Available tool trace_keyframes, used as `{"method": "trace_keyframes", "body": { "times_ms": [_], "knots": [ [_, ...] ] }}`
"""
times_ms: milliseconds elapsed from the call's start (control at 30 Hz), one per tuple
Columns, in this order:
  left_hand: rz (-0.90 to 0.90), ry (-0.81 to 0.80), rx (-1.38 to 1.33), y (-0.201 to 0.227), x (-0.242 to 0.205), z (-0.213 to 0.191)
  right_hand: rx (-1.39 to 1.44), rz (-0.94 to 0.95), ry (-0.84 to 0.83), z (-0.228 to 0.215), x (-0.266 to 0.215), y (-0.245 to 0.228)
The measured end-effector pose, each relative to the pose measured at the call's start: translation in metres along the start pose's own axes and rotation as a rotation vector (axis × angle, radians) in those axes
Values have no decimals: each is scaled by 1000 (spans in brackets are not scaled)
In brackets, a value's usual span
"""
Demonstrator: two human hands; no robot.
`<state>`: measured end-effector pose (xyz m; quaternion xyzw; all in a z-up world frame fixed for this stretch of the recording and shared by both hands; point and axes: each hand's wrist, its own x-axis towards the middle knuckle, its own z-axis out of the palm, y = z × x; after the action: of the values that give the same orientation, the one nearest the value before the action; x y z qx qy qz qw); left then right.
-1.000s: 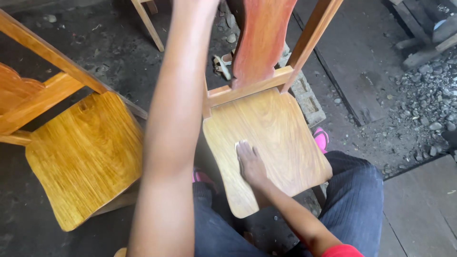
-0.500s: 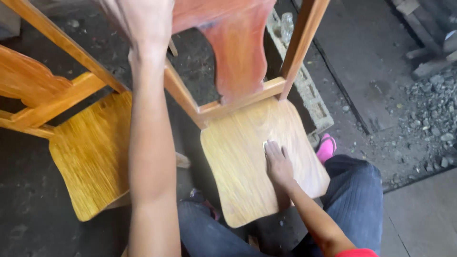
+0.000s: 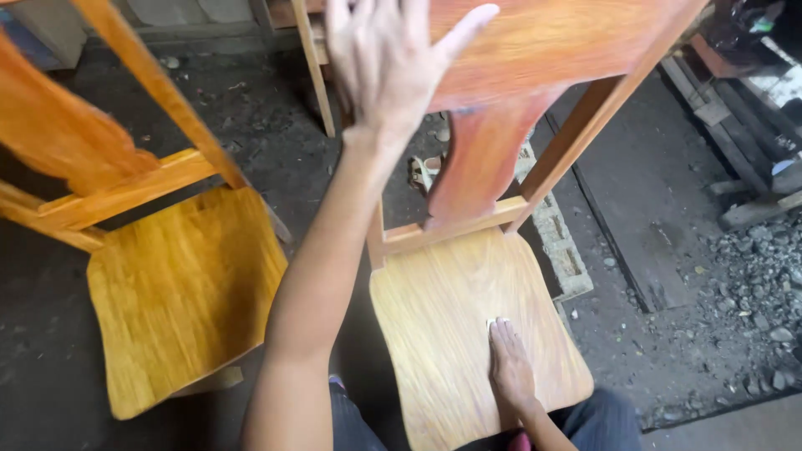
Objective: The person sits on the floor and sands the seat of a wooden chair using a sanding block. They then lift the chair and sand the backrest and legs.
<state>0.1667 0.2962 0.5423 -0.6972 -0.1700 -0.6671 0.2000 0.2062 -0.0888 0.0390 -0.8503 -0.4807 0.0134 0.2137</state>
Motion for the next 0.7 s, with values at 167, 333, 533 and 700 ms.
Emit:
{"method": "trace_keyframes", "body": {
  "times_ms": [167,333,533,700],
  "knots": [
    [134,-150,43,32,18,-16,208,95,162,-12,0,-6],
    [147,-581,87,19,50,-44,858,579,299,-134,126,-57],
    [-144,-996,-399,-33,61,-49,775,143,792,-410,290,-205],
    [-330,-921,-737,-50,60,-45,526,217,975,-382,326,-270]
  ]
}}
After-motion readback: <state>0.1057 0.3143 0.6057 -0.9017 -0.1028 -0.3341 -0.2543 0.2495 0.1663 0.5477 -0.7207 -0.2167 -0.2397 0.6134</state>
